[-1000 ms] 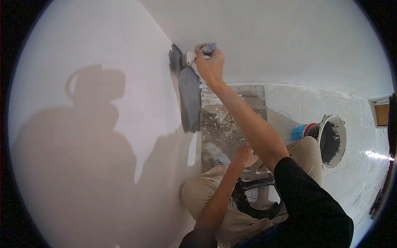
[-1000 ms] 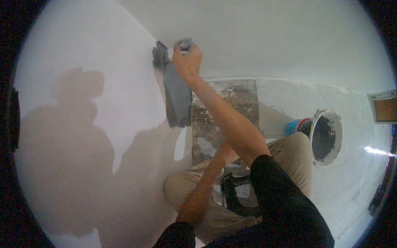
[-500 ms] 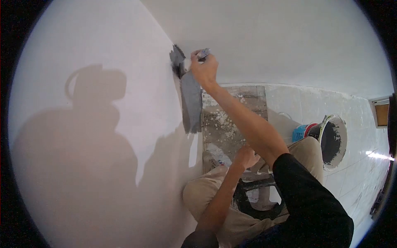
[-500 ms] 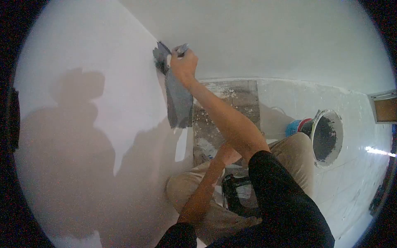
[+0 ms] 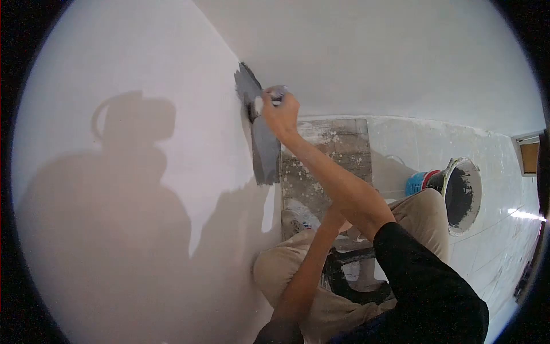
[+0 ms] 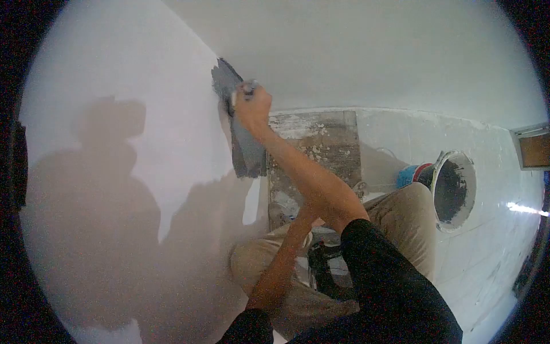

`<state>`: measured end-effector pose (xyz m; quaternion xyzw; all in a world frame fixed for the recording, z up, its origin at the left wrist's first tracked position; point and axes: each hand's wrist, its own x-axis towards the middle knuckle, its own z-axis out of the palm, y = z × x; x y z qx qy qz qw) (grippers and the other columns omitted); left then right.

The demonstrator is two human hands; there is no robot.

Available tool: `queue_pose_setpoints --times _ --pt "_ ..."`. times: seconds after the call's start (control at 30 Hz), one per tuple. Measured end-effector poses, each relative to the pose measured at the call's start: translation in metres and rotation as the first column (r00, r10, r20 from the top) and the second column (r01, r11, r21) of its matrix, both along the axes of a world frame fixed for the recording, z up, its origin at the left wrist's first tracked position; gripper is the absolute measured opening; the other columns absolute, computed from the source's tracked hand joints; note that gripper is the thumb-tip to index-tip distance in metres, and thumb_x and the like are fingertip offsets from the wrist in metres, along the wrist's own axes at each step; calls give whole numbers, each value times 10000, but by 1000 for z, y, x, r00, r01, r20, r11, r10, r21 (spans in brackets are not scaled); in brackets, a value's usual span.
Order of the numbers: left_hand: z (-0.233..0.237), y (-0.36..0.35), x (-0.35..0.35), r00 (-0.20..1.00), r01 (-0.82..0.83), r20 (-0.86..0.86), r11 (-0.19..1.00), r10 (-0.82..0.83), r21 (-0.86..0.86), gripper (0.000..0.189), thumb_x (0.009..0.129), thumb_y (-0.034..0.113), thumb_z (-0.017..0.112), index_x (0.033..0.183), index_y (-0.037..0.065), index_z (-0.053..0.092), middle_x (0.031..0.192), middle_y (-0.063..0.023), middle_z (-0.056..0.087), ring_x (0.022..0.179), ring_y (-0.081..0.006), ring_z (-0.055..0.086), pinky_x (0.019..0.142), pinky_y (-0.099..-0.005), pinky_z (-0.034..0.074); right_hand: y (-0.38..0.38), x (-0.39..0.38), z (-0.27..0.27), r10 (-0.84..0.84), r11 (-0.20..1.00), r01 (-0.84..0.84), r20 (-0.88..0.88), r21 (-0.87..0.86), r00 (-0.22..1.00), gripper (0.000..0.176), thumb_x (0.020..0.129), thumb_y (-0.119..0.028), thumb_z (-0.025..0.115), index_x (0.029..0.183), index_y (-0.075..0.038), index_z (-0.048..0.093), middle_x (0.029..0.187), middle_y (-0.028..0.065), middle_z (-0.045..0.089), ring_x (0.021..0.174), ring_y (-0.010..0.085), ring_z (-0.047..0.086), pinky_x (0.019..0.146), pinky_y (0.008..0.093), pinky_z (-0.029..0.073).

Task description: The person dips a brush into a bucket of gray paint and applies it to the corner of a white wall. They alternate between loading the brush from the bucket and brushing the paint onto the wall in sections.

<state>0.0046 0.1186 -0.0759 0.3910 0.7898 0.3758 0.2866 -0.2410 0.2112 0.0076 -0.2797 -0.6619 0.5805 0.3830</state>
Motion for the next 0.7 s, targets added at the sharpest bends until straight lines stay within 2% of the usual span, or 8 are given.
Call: queue_pose_setpoints --times 0.1,0.23,0.27,0.33,0.43,0.53,0.63,0.7 --pt "-26 1 14 961 -170 226 985 162 16 425 857 346 566 1129 23 618 1159 -266 589 1090 -397 566 931 -444 460 5 2 46 69 996 -74 -77 -58 995 213 881 -168 647 871 45 629 796 127 664 754 143 645 663 259 518" --pt "-32 7 2 976 206 114 954 -185 -217 518 871 364 557 1247 8 525 1245 -280 529 1146 -414 526 972 -462 430 34 23 65 142 928 -226 -280 -297 950 255 905 -185 633 938 66 600 873 121 648 792 157 640 744 275 558" --pt "-24 8 -3 961 275 91 917 -260 -288 545 875 371 555 1278 8 500 1273 -281 509 1162 -416 514 982 -467 423 41 34 64 148 898 -239 -257 -371 955 248 911 -184 627 946 59 594 885 112 636 802 158 637 758 280 565" --pt "19 17 -10 973 228 107 897 -202 -379 587 878 389 555 1321 15 463 1328 -278 464 1189 -416 494 993 -472 415 51 60 45 170 821 -261 -219 -507 961 235 924 -183 613 962 47 582 909 96 613 823 160 630 788 290 580" --pt "3 13 -6 970 233 12 919 -242 -318 639 875 411 560 1360 20 418 1365 -283 420 1211 -420 476 1011 -469 403 58 77 3 175 785 -243 -172 -569 969 223 914 -196 633 926 22 589 894 75 587 820 157 622 789 291 584" --pt "10 13 -6 983 178 105 929 -152 -324 636 873 417 563 1349 15 434 1345 -302 432 1228 -422 461 1028 -468 387 55 87 -1 226 799 -220 -60 -559 972 235 898 -219 658 902 6 591 877 70 585 797 156 613 790 287 584" --pt "32 21 -14 963 252 203 869 -179 -426 624 876 424 556 1335 15 452 1328 -291 456 1235 -419 452 1034 -469 377 43 98 2 208 759 -138 36 -636 977 273 897 -258 659 887 6 591 887 83 593 790 155 608 783 296 588" --pt "28 23 -11 962 272 137 863 -236 -426 615 880 423 546 1329 11 458 1296 -280 485 1227 -413 458 1024 -476 381 40 102 -5 192 693 -97 53 -714 980 292 902 -275 649 880 10 590 903 95 599 808 154 606 792 292 582"
